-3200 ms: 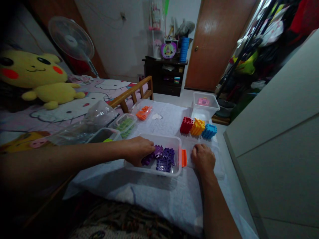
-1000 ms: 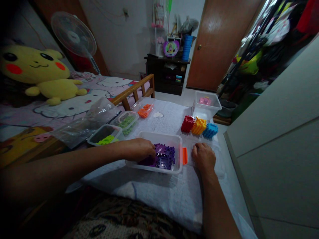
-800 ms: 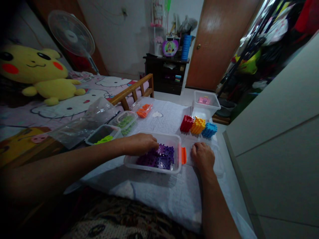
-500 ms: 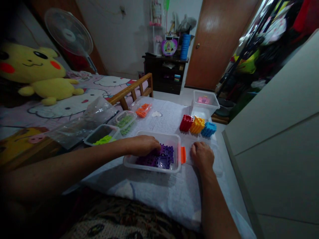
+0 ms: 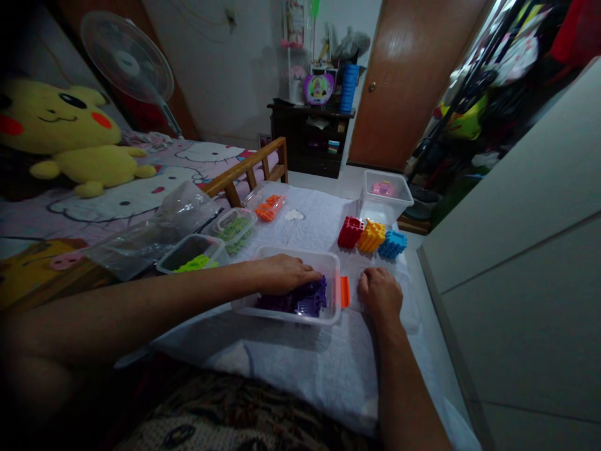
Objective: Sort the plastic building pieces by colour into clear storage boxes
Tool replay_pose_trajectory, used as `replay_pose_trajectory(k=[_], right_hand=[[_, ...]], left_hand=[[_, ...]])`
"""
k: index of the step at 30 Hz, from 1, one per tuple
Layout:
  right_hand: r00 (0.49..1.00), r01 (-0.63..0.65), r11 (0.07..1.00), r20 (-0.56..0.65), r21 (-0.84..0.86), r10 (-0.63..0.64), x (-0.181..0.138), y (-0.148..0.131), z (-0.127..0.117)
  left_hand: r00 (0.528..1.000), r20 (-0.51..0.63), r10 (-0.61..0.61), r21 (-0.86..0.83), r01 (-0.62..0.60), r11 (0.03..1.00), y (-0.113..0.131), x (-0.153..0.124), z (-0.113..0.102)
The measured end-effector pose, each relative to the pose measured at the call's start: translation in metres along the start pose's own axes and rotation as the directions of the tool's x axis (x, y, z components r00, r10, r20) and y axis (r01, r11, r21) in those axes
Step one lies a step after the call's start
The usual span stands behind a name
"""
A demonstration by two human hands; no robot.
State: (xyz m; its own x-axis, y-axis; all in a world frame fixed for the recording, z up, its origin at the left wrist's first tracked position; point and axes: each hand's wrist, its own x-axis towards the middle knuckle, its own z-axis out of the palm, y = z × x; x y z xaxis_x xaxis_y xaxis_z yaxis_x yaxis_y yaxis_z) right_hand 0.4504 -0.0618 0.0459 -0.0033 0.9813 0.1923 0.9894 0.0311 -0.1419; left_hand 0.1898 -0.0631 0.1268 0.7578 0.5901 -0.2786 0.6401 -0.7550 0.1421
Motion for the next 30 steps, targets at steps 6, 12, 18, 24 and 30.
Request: replay_pose_trajectory(k=[6,12,18,24,30], right_hand=[[1.0,-0.007,1.0,0.017,-0.002,0.007,0.001,0.001,0.001],[1.0,-0.003,1.0,0.016,-0.013,0.004,0.001,0.0,0.0],[1.0,0.0,1.0,0.011,-0.022,0.0,0.001,0.001,0.002],[1.0,-0.001,1.0,0.011,-0.013,0.001,0.002,0.001,0.002],[1.0,-0.004,1.0,0.021,0.028,0.003,0.001,0.004,0.003]], left_hand=[[1.0,0.001,0.01,0.026,-0.01,1.0,-0.005,0.005,0.008],[0.999,-0.035,0.024,0.042,-0.023,0.999,-0.007,-0.001,0.008],[0.998,-0.015,0.054,0.102,-0.052,0.993,-0.007,-0.007,0.005],[1.0,-0.017,0.02,0.136,-0.017,0.991,-0.006,-0.017,0.001],[0.999,-0.007,-0.05,0.149,0.05,0.988,-0.005,-0.026,-0.003]])
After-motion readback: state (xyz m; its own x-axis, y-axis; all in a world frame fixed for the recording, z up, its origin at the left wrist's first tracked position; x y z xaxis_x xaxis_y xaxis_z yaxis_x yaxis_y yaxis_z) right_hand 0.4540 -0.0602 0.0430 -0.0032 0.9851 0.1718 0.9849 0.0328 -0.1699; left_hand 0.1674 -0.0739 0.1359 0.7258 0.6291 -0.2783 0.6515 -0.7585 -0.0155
